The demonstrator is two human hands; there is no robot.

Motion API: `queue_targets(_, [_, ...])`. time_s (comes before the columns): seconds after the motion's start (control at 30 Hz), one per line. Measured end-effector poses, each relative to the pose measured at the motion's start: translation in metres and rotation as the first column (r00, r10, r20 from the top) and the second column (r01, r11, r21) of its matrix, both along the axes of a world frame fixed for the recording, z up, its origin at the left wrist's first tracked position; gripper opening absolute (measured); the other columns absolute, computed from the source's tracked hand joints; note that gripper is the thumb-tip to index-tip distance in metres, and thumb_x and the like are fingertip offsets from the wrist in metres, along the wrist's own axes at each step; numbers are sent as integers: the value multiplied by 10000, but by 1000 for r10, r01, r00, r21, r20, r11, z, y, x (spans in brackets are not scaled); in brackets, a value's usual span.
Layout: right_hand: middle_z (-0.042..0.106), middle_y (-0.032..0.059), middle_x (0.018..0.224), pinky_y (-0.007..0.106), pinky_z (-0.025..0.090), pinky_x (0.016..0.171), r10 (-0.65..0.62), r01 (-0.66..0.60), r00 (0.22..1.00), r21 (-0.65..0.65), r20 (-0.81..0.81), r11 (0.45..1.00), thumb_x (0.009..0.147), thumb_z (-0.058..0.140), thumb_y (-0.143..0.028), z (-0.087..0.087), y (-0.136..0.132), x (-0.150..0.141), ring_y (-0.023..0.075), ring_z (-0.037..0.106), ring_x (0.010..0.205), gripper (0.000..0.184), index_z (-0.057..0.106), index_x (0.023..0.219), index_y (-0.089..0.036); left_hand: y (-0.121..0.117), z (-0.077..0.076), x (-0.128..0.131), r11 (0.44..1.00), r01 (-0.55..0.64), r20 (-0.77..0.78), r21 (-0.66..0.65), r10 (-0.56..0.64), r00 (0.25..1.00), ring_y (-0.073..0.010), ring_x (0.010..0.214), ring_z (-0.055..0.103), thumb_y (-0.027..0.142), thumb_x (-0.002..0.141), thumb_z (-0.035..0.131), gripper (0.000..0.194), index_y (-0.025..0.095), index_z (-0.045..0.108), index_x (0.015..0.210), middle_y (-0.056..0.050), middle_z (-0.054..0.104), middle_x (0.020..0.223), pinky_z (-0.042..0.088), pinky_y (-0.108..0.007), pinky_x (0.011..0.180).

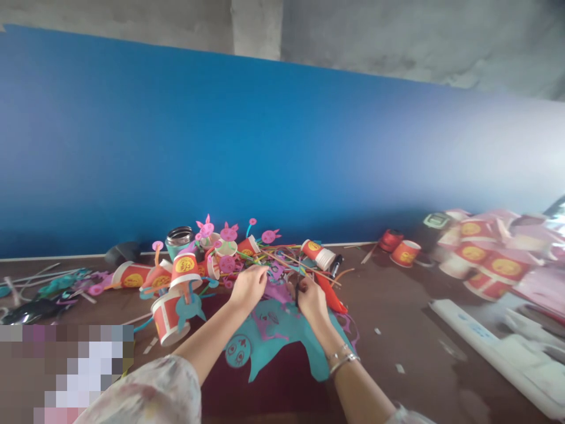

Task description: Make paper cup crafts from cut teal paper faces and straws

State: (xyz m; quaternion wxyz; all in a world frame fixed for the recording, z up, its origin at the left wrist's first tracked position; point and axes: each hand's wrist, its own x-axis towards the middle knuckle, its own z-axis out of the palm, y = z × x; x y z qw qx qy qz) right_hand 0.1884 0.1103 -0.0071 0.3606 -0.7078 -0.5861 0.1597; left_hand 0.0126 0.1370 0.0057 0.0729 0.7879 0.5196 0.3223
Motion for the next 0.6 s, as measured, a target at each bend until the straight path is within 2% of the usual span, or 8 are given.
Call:
queue_targets(0.1, [586,-3,518,235,371,518,13,-14,1000,-63,-18,998,643,487,-135,-2,2,0,177,586,538,95,506,588,-210,11,-5,1,998,-5,87,-69,11,996,-186,873,670,105,812,470,287,146,647,1034,-86,714,969,508,-282,809])
queue_targets(0.23, [585,-10,511,232,368,509,3,-5,1000,-99,-19,995,656,483,-127,-2,2,0,165,576,509,97,517,620,-211,6,-4,-8,988,80,143,-134,-61,988,-135,695,675,75,774,471,438,168,552,1194,-28,721,887,533,-242,697])
queue_targets(0.27, [587,-8,522,234,368,513,-1,-1,1000,-102,-13,995,664,500,-149,-1,2,0,170,579,527,83,506,614,-214,1,-2,-12,987,86,139,-135,-67,988,-135,700,670,64,769,462,480,174,515,1233,-28,712,903,532,-257,714])
queue_targets(0.33, [592,3,552,244,367,529,-10,10,1000,-101,4,995,675,543,-213,1,0,0,187,585,580,104,478,594,-221,-13,-1,-19,991,74,113,-114,-61,992,-160,885,647,37,755,456,516,179,492,1250,-73,648,1088,500,-302,835])
queue_targets(0.4, [600,14,594,254,364,551,-17,21,999,-95,50,995,679,578,-277,2,0,0,202,588,632,155,458,596,-226,-30,-1,-25,996,34,-77,-87,-41,996,-207,1040,580,32,751,454,449,176,554,1164,-95,605,1132,463,-342,893])
queue_targets(0.5, [616,28,654,265,369,583,-24,35,994,-100,103,994,668,613,-310,0,1,1,221,601,695,179,461,630,-226,-57,-3,-29,986,10,-303,-168,-62,951,-261,1002,567,96,786,467,258,150,639,971,-111,637,975,463,-390,865])
queue_targets(0.53, [622,33,669,267,375,591,-24,33,996,-111,83,993,657,627,-306,-2,2,1,229,607,717,182,465,636,-225,-64,-4,-30,980,19,-336,-196,-85,938,-264,990,564,111,791,474,253,147,638,980,-112,635,978,465,-394,856])
queue_targets(0.6, [632,43,688,270,390,604,-19,19,1000,-135,4,991,633,645,-276,-6,5,4,243,619,756,179,474,634,-221,-75,-7,-30,975,73,-333,-208,-141,932,-264,1042,535,136,810,479,336,167,583,1128,-109,612,1082,450,-402,880])
